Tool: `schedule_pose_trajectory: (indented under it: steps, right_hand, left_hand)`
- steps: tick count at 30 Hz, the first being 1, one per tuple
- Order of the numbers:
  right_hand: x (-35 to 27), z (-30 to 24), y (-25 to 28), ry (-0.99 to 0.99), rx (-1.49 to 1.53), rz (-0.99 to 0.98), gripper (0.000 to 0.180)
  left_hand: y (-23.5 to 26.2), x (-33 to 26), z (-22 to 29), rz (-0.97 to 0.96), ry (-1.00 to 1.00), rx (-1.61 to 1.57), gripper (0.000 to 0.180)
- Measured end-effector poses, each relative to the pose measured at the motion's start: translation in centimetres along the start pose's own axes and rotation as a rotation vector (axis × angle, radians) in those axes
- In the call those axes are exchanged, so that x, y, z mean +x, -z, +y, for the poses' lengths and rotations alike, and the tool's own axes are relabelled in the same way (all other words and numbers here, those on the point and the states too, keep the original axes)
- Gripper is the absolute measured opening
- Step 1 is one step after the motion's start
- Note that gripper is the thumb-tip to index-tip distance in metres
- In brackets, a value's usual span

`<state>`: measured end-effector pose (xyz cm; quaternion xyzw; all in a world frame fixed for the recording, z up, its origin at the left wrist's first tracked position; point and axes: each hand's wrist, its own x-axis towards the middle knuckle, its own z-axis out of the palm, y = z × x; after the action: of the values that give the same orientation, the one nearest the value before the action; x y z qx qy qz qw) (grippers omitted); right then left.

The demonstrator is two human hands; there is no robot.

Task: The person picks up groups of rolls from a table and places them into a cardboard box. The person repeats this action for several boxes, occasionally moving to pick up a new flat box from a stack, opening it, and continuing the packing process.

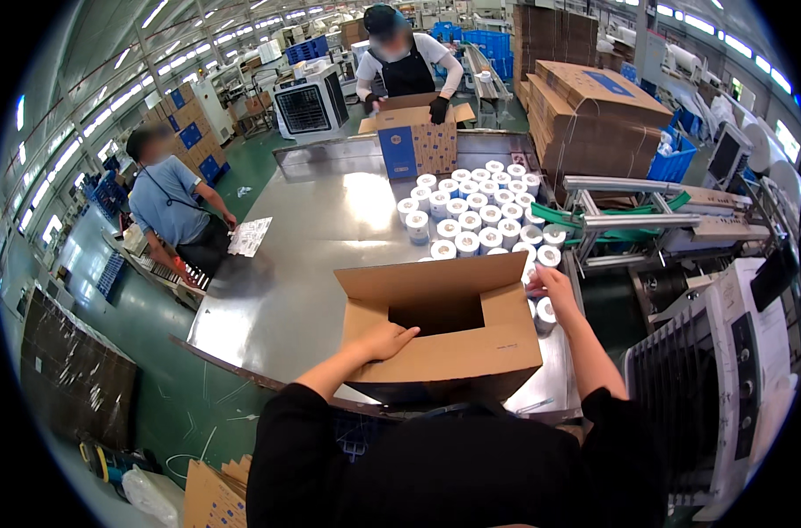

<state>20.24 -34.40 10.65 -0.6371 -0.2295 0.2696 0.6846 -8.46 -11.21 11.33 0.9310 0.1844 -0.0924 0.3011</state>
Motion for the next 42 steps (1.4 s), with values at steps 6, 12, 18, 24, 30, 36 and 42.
schedule_pose_trajectory:
  steps: [6, 12, 18, 24, 30, 36, 42]
  right_hand:
    - [-7.5, 3.7, -0.7, 0.022, -0.319, -0.147, 0.112]
    - [-6.7, 4.0, -0.9, -0.031, -0.048, -0.185, 0.097]
    - [-6.9, 4.1, -3.8, -0.028, 0.076, -0.168, 0.083]
    - [-5.8, 12.1, -11.9, 0.119, -0.201, -0.182, 0.076]
    - [-9.9, 12.9, -8.5, -0.694, 0.321, -0.321, 0.054]
    - [-12.3, -7.4, -10.3, -0.379, 0.386, -0.359, 0.053]
    - [-7.8, -5.8, -13.3, -0.353, 0.181, -0.363, 0.051]
  left_hand:
    - [0.5, 2.1, 1.5, 0.909, -0.703, 0.531, 0.028]
    - [9.3, 3.8, -0.7, 0.606, 0.382, 0.177, 0.039]
    - [2.4, -2.2, -4.6, 0.397, 0.221, 0.258, 0.048]
    - [3.7, -4.2, -20.0, 0.337, 0.393, 0.09, 0.06]
    - [4.7, -8.9, -31.2, 0.26, 0.462, -1.223, 0.062]
    - [0.9, -9.0, -18.7, -0.144, 0.078, -2.05, 0.065]
    - [-13.0, -2.4, -19.8, 0.047, 0.432, -1.756, 0.056]
